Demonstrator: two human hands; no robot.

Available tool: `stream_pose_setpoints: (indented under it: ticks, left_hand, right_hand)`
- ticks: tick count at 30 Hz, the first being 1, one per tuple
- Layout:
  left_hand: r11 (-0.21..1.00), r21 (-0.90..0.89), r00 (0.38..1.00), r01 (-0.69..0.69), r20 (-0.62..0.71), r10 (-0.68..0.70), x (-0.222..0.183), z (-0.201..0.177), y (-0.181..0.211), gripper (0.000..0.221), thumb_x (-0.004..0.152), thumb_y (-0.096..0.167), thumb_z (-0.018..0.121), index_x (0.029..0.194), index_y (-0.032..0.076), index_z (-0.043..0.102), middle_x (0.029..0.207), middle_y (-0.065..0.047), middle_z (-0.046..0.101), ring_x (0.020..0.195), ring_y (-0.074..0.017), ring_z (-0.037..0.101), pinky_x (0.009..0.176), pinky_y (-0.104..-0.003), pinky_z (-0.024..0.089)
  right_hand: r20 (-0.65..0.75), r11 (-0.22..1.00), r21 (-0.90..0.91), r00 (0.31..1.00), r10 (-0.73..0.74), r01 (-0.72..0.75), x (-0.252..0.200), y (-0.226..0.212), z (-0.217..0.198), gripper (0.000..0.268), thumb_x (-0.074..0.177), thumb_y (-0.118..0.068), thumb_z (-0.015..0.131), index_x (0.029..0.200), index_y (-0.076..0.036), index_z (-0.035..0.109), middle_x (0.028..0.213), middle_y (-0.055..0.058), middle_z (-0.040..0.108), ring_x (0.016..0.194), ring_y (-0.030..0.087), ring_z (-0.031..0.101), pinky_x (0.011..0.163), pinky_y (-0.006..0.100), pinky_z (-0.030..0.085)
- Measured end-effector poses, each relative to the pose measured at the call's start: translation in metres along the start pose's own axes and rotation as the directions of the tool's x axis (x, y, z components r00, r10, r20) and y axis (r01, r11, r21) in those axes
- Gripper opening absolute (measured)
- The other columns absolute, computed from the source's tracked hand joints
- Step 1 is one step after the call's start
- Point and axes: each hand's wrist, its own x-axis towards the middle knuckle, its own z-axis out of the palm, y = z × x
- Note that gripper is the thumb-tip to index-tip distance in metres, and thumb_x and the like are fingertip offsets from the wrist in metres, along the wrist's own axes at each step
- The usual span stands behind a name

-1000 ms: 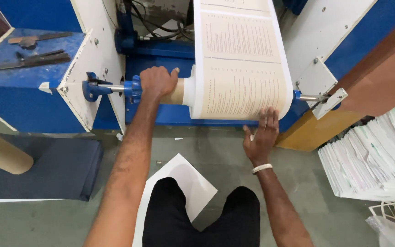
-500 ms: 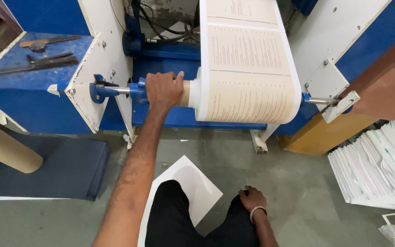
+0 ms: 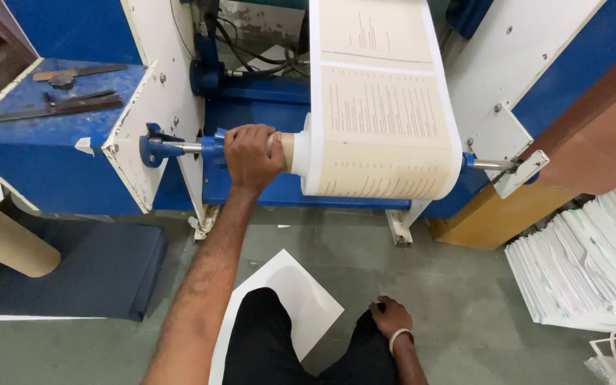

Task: The person slides a large printed paper roll onto a machine spindle by gripping its cardboard core, then unrolls and smooths the printed sheet across the machine with both hands. At the end they lift the leading edge of the sheet and pull it free from the roll.

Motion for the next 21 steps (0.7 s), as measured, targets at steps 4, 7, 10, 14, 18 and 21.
stream_pose_setpoints:
  ticks: [4,7,10,14,18,21]
  left_hand:
    - [0.990,0.078,0.984,0.116,0.126,-0.125,0.010,-0.002,0.007,0.018,0.090,0.024,0.069,0.087,0.007,0.069,0.088,-0.010,0.068,0.088,-0.0301,0.062,0.085,-0.045,0.041]
    - [0.974,0.182,0.957,0.136,0.229,-0.177,0.025,0.003,0.005,0.022,0.089,0.027,0.070,0.085,0.005,0.068,0.086,-0.012,0.064,0.086,-0.0319,0.058,0.081,-0.046,0.040]
    - [0.966,0.241,0.931,0.094,0.323,-0.171,0.029,0.019,-0.008,0.027,0.090,0.032,0.067,0.086,0.006,0.070,0.087,-0.014,0.065,0.087,-0.0321,0.058,0.080,-0.046,0.041]
    - [0.962,0.241,0.874,0.127,0.431,-0.223,0.025,0.029,-0.019,0.040,0.094,0.040,0.057,0.089,0.007,0.078,0.089,-0.018,0.072,0.081,-0.0356,0.063,0.075,-0.051,0.041]
    - [0.956,0.267,0.844,0.121,0.479,-0.241,0.018,0.010,0.000,0.049,0.101,0.041,0.051,0.081,0.005,0.077,0.083,-0.018,0.074,0.080,-0.0361,0.064,0.082,-0.051,0.042]
    - [0.963,0.258,0.916,0.082,0.362,-0.175,0.017,0.009,0.002,0.043,0.097,0.037,0.056,0.077,0.004,0.075,0.076,-0.017,0.071,0.072,-0.0341,0.063,0.078,-0.049,0.042]
  right_hand:
    - [-0.051,0.999,0.037,0.999,-0.005,0.006,-0.007,0.005,0.005,0.062,0.090,-0.059,0.059,0.135,-0.016,0.068,0.131,0.012,0.072,0.124,0.032,0.066,0.108,0.041,0.050]
    - [-0.060,0.999,0.052,0.998,-0.013,0.016,0.001,0.011,0.009,0.061,0.089,-0.056,0.060,0.135,-0.016,0.067,0.132,0.011,0.071,0.124,0.032,0.065,0.107,0.042,0.050]
    - [-0.021,0.997,0.072,0.999,0.025,-0.023,-0.002,0.007,0.002,0.061,0.090,-0.056,0.060,0.136,-0.017,0.066,0.133,0.011,0.070,0.125,0.032,0.065,0.108,0.041,0.050]
    - [-0.036,0.998,0.064,0.999,0.009,-0.007,-0.006,0.007,0.002,0.061,0.091,-0.059,0.058,0.135,-0.018,0.067,0.137,0.008,0.069,0.129,0.030,0.063,0.111,0.039,0.048]
    - [0.007,0.996,0.088,0.999,0.035,-0.036,-0.005,0.006,0.000,0.063,0.092,-0.058,0.058,0.139,-0.015,0.064,0.137,0.011,0.068,0.127,0.031,0.063,0.109,0.040,0.049]
    - [-0.005,0.999,0.034,1.000,0.029,-0.029,-0.001,0.008,0.004,0.064,0.091,-0.060,0.058,0.137,-0.016,0.064,0.137,0.008,0.068,0.127,0.029,0.064,0.109,0.040,0.049]
